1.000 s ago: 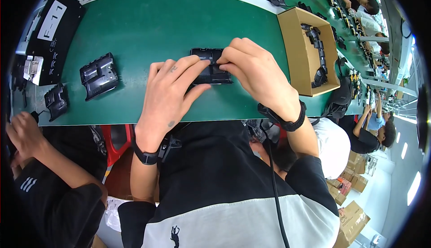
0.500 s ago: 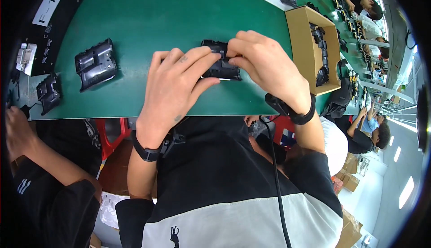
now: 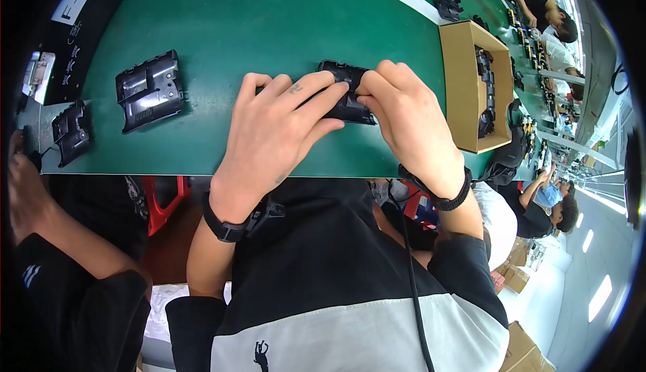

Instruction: The person assembles plastic housings by hand, picking up a base and a small component from a box. They press the component into the base and set the assembly on the green workbench before repeating the process.

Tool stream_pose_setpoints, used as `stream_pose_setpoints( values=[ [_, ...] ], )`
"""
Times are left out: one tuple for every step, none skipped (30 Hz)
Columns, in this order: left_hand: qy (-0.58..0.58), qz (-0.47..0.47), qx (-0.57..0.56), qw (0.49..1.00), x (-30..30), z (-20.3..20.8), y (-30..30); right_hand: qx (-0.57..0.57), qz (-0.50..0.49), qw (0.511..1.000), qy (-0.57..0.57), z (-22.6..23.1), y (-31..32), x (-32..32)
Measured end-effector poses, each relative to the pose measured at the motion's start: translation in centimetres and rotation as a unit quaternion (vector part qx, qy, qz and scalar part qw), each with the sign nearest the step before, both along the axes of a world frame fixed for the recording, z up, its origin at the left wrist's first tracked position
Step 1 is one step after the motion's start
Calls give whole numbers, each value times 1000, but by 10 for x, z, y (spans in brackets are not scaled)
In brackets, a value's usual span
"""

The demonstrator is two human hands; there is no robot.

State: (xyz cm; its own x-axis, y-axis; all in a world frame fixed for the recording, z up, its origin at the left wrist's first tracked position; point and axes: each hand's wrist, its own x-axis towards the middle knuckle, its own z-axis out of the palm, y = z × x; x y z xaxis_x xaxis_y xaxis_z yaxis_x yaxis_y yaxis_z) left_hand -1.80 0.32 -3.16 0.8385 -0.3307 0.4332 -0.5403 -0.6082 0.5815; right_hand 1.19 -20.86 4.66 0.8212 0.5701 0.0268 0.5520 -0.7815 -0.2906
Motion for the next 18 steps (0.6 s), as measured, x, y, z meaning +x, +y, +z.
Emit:
stream_pose_setpoints(
  values=[
    [0, -1, 1, 1000, 0, 0, 0, 2, -1, 1000, 6, 0, 1, 1],
    [2, 0, 2, 1000, 0, 0, 0, 3, -3, 1000, 12, 0, 1, 3],
    [0, 1, 0, 1000, 0, -1, 0, 5, -6, 1000, 19, -1, 1, 5],
    [-1, 2, -3, 1000, 0, -2, 0, 7, -6, 1000, 21, 0, 1, 8],
    [-3, 1, -4, 1000, 0, -2, 0, 0, 5, 999, 36, 1, 0, 13],
    [-3, 0, -2, 1000, 0, -3, 0, -6, 14, 999, 49, 2, -1, 18],
    [-7, 1, -1, 1000, 1, -3, -1, -11, 23, 998, 62, 1, -2, 21],
    [-11, 2, 0, 1000, 2, -3, -1, -8, 20, 998, 61, -1, -3, 23],
    [-17, 2, 2, 1000, 3, -2, -2, -1, 23, 998, 59, -2, -5, 25],
    [-21, -3, 6, 1000, 5, -1, -3, 6, 25, 998, 57, -4, -7, 27],
    [-34, -5, 10, 999, 5, -2, -3, 12, 23, 998, 54, -5, -9, 25],
    [-48, -7, 16, 999, 5, -3, -3, 17, 16, 999, 49, -7, -10, 24],
    [-68, -11, 20, 997, 6, -2, -4, 7, 13, 999, 38, -8, -9, 23],
    [-80, -19, 24, 996, 6, 0, -5, -3, 9, 1000, 25, -9, -8, 22],
    [-77, -26, 46, 996, 2, 2, -5, -12, 5, 1000, 11, -7, -10, 20],
    [-76, -27, 72, 994, 1, 4, -1, -3, 2, 1000, -5, -3, -14, 16],
    [-82, -22, 101, 991, 5, 9, 3, 39, -3, 999, -20, 3, -18, 9],
    [-103, -16, 114, 988, 10, 5, 4, 83, -4, 996, -34, 5, -23, 3]
  ],
)
